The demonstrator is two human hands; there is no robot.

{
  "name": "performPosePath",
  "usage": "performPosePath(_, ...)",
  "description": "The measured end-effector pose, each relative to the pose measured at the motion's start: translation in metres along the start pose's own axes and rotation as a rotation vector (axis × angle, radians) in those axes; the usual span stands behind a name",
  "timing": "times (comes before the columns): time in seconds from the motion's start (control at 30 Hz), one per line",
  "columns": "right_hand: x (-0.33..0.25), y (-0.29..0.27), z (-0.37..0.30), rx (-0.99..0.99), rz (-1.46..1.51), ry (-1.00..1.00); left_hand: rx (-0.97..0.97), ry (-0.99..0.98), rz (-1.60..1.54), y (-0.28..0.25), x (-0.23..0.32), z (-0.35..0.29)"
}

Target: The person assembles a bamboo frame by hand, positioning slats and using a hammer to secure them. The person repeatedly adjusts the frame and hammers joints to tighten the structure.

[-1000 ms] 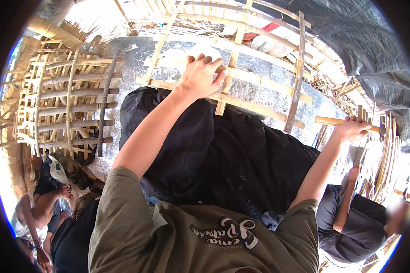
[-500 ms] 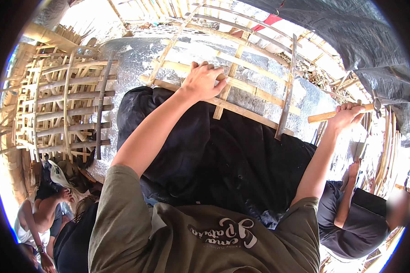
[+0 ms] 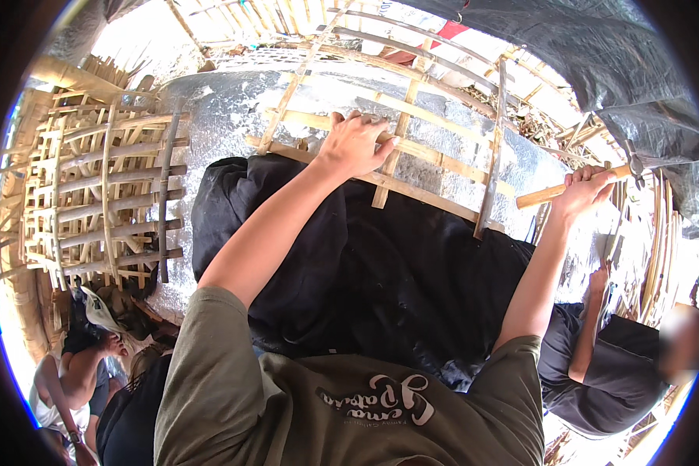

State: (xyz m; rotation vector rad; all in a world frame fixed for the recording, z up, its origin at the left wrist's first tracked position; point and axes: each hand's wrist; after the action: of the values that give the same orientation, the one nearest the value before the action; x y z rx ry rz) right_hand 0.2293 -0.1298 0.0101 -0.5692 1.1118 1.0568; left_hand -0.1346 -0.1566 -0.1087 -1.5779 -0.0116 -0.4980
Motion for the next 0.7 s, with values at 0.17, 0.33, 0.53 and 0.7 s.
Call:
performPosePath(0.17, 0.004, 0.005, -0.002, -0.016, 0.01, 0.002, -0.07, -0.044, -0.029, -0.008, 0.005, 0.002)
performPosePath(0.33, 0.001, 0.011, -0.006, -0.05, -0.007, 0.006, -0.091, -0.054, -0.008, -0.007, 0.005, 0.007)
performPosePath(0.53, 0.006, 0.01, -0.009, -0.089, -0.068, -0.003, -0.146, -0.017, -0.011, -0.032, 0.0, 0.025)
performPosePath(0.7, 0.002, 0.016, -0.012, -0.078, -0.045, 0.017, -0.039, 0.015, 0.057, -0.054, -0.016, 0.037)
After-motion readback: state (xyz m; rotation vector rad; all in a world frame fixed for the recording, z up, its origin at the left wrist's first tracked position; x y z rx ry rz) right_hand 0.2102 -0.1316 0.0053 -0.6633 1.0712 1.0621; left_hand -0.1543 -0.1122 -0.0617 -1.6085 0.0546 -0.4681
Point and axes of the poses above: each hand's wrist, its own z-axis towards the middle knuckle, its own y-axis out of the palm, x = y × z, and after that the axes turned 14 degrees about -x, right-handed
